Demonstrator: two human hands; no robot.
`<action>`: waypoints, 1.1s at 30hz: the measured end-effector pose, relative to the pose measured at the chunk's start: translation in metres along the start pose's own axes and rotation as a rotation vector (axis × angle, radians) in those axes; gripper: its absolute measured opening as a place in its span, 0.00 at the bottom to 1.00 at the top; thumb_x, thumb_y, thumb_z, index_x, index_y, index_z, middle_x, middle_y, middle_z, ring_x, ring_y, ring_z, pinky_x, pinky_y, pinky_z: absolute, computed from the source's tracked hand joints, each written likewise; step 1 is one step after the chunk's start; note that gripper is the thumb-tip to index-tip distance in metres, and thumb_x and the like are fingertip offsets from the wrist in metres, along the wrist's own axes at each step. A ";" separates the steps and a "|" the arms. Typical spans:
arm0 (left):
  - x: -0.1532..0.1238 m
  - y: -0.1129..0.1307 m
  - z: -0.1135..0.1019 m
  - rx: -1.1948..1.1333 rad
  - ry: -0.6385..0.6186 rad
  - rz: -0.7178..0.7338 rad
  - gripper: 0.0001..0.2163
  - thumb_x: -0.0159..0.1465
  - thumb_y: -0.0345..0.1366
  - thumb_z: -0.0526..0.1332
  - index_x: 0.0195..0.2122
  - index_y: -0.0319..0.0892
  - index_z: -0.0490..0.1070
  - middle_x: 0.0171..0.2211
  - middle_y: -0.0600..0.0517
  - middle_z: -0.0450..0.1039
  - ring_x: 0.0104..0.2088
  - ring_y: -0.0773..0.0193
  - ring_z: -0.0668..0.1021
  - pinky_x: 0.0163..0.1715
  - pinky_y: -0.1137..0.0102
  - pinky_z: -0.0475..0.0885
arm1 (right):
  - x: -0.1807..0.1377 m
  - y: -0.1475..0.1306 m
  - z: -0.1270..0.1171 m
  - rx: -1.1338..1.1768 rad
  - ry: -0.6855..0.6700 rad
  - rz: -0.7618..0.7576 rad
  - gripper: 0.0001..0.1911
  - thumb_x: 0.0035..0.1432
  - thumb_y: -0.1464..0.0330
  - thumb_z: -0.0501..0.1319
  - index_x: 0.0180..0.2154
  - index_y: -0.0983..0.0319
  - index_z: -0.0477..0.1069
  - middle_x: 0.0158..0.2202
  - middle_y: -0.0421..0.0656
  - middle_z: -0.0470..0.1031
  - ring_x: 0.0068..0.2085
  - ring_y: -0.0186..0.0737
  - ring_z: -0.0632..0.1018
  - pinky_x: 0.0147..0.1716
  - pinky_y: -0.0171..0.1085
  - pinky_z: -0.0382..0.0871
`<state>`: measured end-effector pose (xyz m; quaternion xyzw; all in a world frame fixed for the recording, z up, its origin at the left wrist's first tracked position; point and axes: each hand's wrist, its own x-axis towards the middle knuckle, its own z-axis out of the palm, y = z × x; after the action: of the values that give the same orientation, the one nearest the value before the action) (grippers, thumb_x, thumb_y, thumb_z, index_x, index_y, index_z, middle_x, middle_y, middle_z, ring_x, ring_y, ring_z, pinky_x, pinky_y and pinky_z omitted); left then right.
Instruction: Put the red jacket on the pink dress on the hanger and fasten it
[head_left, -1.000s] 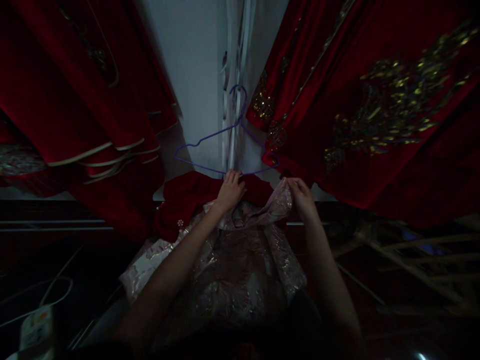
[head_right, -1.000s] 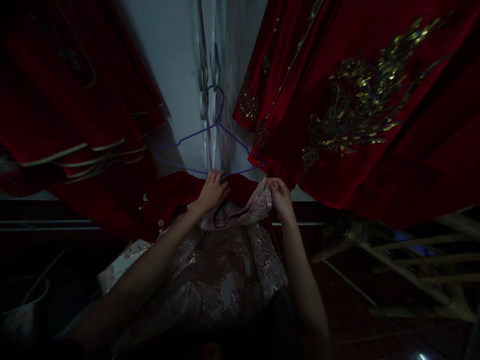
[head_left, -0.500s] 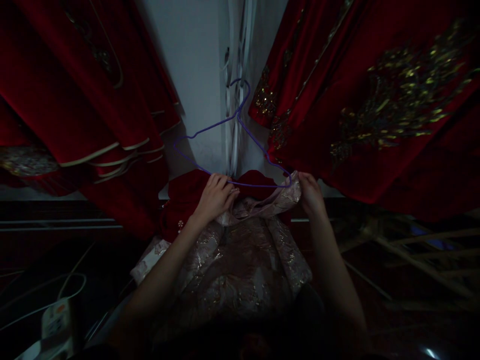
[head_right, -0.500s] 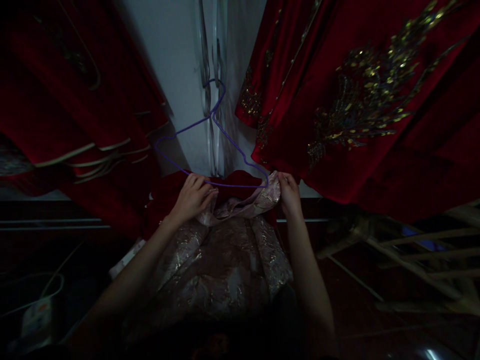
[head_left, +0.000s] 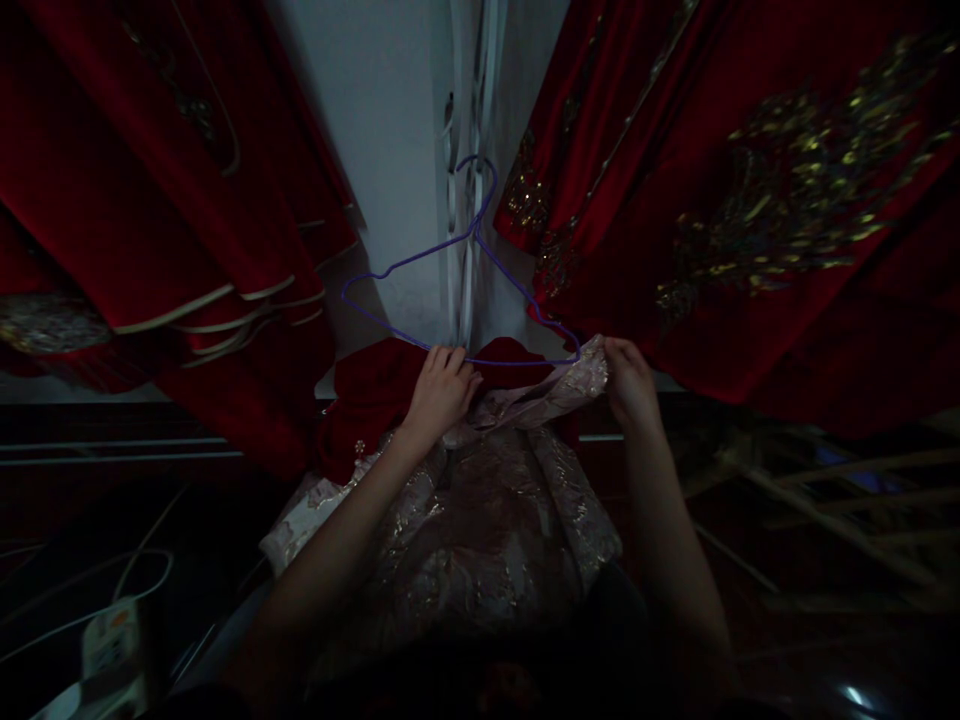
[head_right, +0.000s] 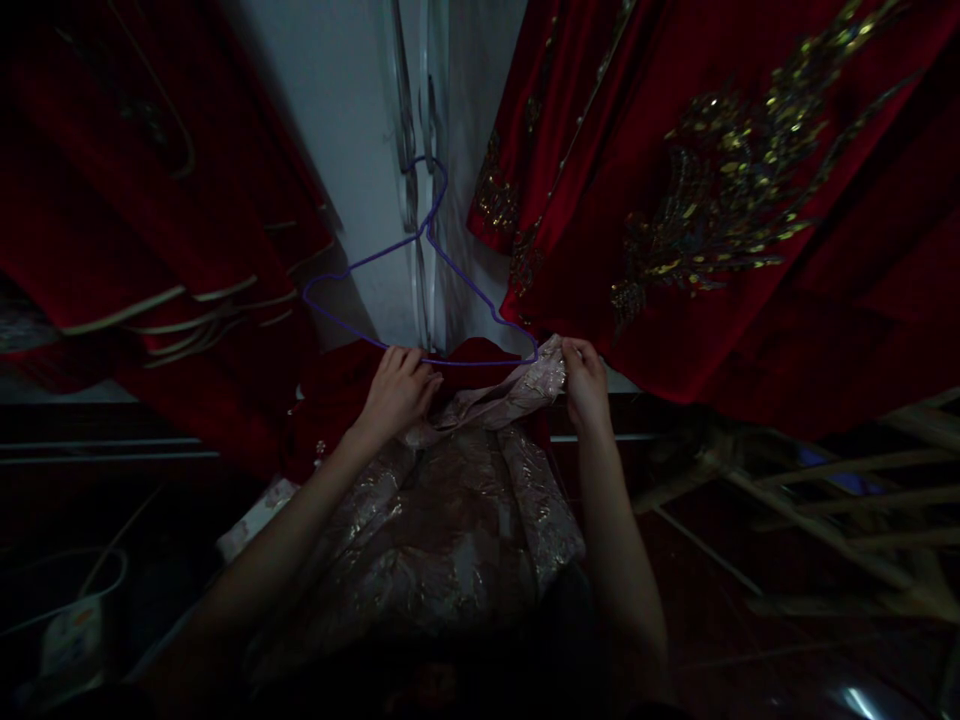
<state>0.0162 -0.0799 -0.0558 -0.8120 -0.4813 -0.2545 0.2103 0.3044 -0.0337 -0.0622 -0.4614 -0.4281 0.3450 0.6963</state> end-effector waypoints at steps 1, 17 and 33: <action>-0.001 0.000 0.000 0.001 0.001 0.000 0.11 0.65 0.38 0.54 0.36 0.38 0.73 0.40 0.43 0.69 0.44 0.52 0.69 0.49 0.57 0.65 | 0.001 0.000 0.000 -0.006 0.003 -0.010 0.14 0.46 0.57 0.66 0.31 0.59 0.71 0.29 0.37 0.73 0.29 0.32 0.71 0.32 0.33 0.64; 0.022 0.009 0.025 -0.137 -0.037 0.111 0.14 0.66 0.42 0.52 0.37 0.39 0.72 0.43 0.42 0.67 0.46 0.53 0.68 0.50 0.57 0.62 | 0.026 -0.048 0.047 -0.643 -0.094 -0.565 0.11 0.55 0.58 0.58 0.30 0.59 0.72 0.33 0.43 0.74 0.37 0.41 0.74 0.40 0.40 0.67; 0.043 -0.075 0.022 -0.675 0.141 -0.024 0.11 0.67 0.43 0.53 0.38 0.42 0.71 0.40 0.49 0.72 0.43 0.62 0.73 0.48 0.66 0.66 | 0.033 -0.046 0.081 -0.657 -0.158 -0.610 0.19 0.59 0.50 0.53 0.35 0.58 0.70 0.32 0.41 0.76 0.33 0.40 0.76 0.36 0.37 0.69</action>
<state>-0.0287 -0.0046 -0.0394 -0.8105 -0.3637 -0.4574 -0.0402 0.2476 0.0080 0.0074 -0.4829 -0.6830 0.0042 0.5480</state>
